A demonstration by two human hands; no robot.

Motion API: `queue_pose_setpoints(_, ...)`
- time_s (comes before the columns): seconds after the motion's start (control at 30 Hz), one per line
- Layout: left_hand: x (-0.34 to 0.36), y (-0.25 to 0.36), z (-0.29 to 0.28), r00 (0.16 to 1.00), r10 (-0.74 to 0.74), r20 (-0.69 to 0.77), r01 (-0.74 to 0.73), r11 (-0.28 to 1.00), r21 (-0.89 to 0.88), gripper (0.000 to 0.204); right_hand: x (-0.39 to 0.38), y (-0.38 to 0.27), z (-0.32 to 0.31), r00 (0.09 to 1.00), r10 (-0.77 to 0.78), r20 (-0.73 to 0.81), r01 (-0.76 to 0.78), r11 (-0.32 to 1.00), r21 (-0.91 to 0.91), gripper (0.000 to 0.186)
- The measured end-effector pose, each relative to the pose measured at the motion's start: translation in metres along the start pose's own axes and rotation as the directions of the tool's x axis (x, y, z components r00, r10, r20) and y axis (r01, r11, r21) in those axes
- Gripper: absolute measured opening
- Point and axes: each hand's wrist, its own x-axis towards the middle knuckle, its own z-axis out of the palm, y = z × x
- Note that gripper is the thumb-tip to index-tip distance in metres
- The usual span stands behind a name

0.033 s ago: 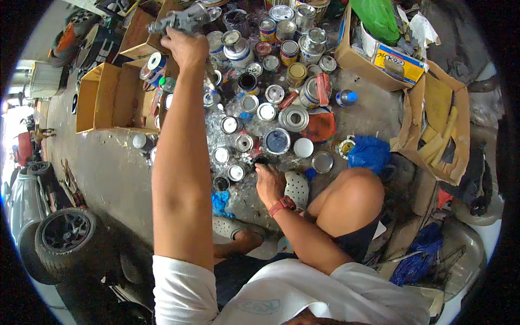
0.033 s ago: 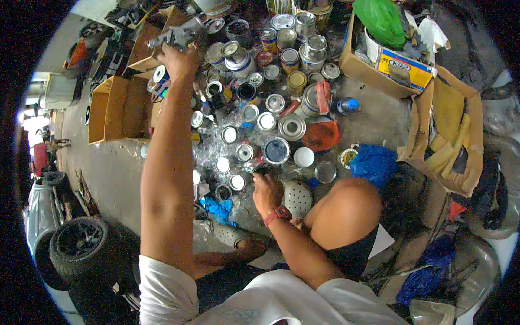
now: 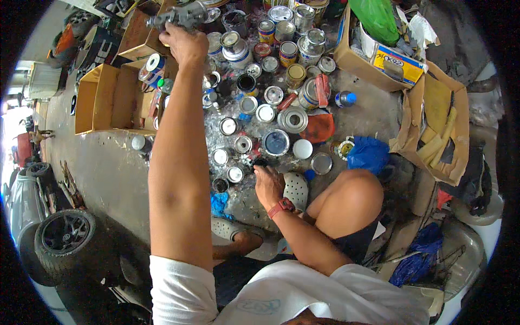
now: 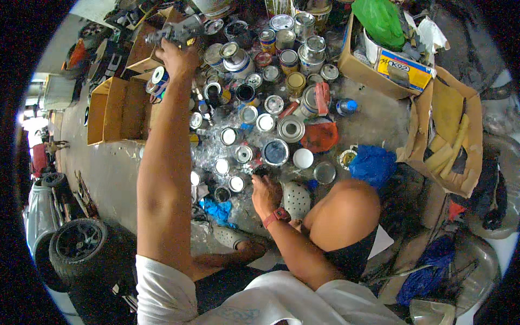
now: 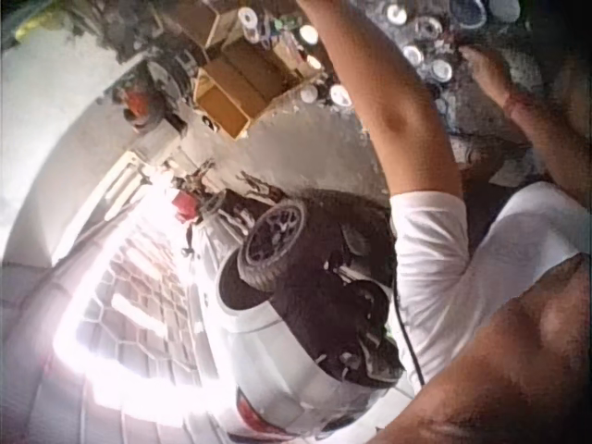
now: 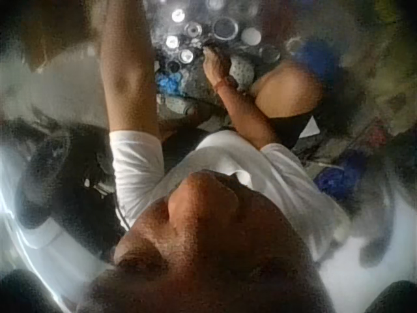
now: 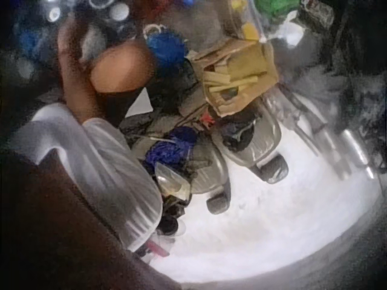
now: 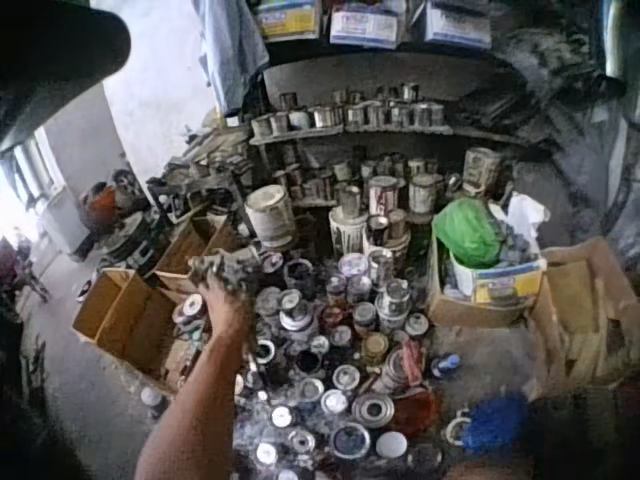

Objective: The person sits on the floor and opens several paint cans, pours paint into a spray gun cup, and stirs the mixture. They then wipe the spray gun with a cloth and walk toward a car in the garage.

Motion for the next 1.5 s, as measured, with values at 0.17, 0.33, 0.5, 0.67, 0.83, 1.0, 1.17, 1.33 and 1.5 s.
queue_pose_setpoints(0.17, 0.036, -0.013, 0.010, 0.966, 0.249, -0.069, -0.240, 0.964, 0.112, 0.101, -0.002, 0.012, 0.021, 0.985, -0.122, -0.122, 0.131, 0.989, 0.067, 0.022)
queue_pose_setpoints(0.33, 0.007, -0.046, -0.038, 0.979, 0.100, -0.179, -0.110, 0.993, -0.046, 0.057, 0.004, 0.008, 0.006, 0.971, -0.215, -0.109, 0.201, 0.972, -0.124, 0.020)
queue_pose_setpoints(0.5, -0.069, -0.117, -0.118, 0.866, -0.284, 0.412, 0.500, 0.525, -0.689, 0.046, 0.002, 0.016, 0.005, 0.946, -0.319, 0.060, 0.321, 0.947, -0.030, 0.018)
queue_pose_setpoints(0.67, -0.221, -0.103, -0.203, 0.723, -0.485, 0.493, 0.691, 0.477, -0.543, 0.028, 0.015, 0.026, -0.010, 0.957, -0.273, -0.099, 0.278, 0.960, 0.042, 0.016)
queue_pose_setpoints(0.83, -0.366, -0.139, -0.228, 0.677, -0.605, 0.420, 0.682, 0.300, -0.667, 0.026, 0.026, 0.025, -0.013, 0.917, -0.382, 0.113, 0.398, 0.895, -0.203, 0.023)
queue_pose_setpoints(1.0, -0.475, -0.172, -0.180, 0.467, -0.806, 0.365, 0.761, 0.156, -0.630, 0.032, 0.033, 0.033, -0.004, 0.873, -0.475, 0.108, 0.484, 0.871, -0.079, 0.024)
queue_pose_setpoints(1.17, -0.565, -0.230, -0.109, 0.487, -0.783, 0.386, 0.869, 0.392, -0.302, 0.059, 0.027, 0.023, -0.016, 0.885, -0.454, 0.103, 0.466, 0.852, -0.240, 0.027)
queue_pose_setpoints(1.33, -0.575, -0.233, -0.090, 0.484, -0.765, 0.424, 0.874, 0.448, -0.190, 0.061, 0.037, 0.031, -0.005, 0.854, -0.489, 0.178, 0.514, 0.845, -0.148, 0.026)
queue_pose_setpoints(1.5, -0.567, -0.242, -0.081, 0.472, -0.771, 0.427, 0.876, 0.466, -0.125, 0.059, 0.032, 0.026, -0.006, 0.871, -0.465, 0.156, 0.487, 0.860, -0.155, 0.027)
